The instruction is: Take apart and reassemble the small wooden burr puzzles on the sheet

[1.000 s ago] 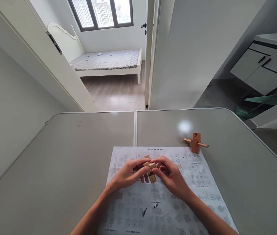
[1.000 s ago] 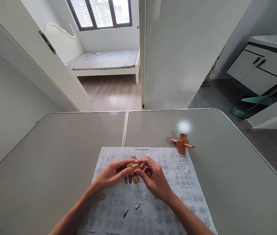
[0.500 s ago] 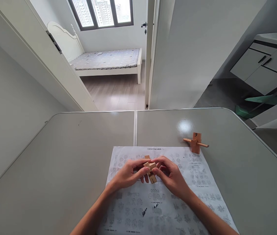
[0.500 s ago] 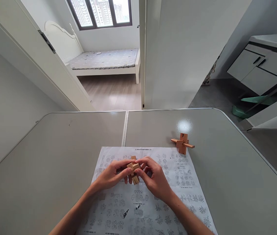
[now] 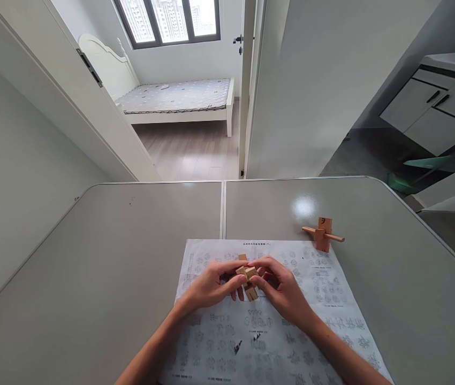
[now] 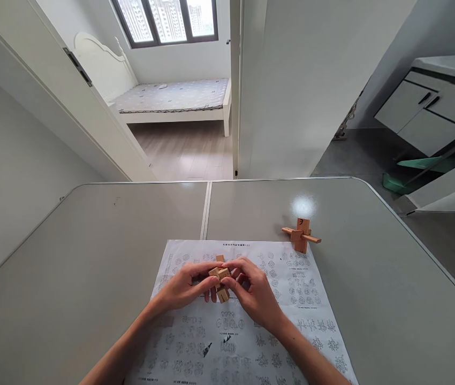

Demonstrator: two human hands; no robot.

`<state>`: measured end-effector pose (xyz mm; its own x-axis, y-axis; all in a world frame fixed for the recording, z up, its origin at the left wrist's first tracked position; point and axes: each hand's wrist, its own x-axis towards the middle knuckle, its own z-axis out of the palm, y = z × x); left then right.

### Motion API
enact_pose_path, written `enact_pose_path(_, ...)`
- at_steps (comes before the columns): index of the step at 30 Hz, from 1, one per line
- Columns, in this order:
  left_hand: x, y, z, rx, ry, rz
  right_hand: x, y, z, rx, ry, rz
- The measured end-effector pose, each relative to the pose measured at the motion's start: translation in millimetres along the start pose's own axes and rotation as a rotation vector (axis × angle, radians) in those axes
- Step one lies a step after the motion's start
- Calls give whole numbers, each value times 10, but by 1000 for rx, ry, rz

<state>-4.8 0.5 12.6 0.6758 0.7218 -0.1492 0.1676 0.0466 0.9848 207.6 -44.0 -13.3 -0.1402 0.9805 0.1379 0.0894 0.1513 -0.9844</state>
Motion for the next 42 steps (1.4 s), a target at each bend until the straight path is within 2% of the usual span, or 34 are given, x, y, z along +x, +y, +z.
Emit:
enact_pose_path(10, -6, -18, -5, -30, -10, -13, 8, -10, -11, 42, -6, 41)
enact_pose_path(16, -21, 43, 36, 12, 53, -8, 18, 22, -28, 139, 48, 162)
enact_pose_path(20, -19, 56, 62, 32, 81, -35, 10, 25, -34, 121, 42, 177)
enact_pose_path(23, -13, 46, 54, -13, 148, -42, 3, 27, -22, 71, 73, 146)
enact_pose_path(27, 4, 35, 23, -157, 315, -35, 1, 47, -8, -108, 127, 59)
enact_pose_path(32, 32, 56, 7, -279, 493, -24, 5, 78, -19, -383, 48, -142)
enact_pose_path(37, 37, 62, 12, -277, 494, -26, -4, 83, -20, -511, -83, -206)
enact_pose_path(42, 31, 13, 15, -190, 456, -33, -10, 89, -14, -518, -73, -196)
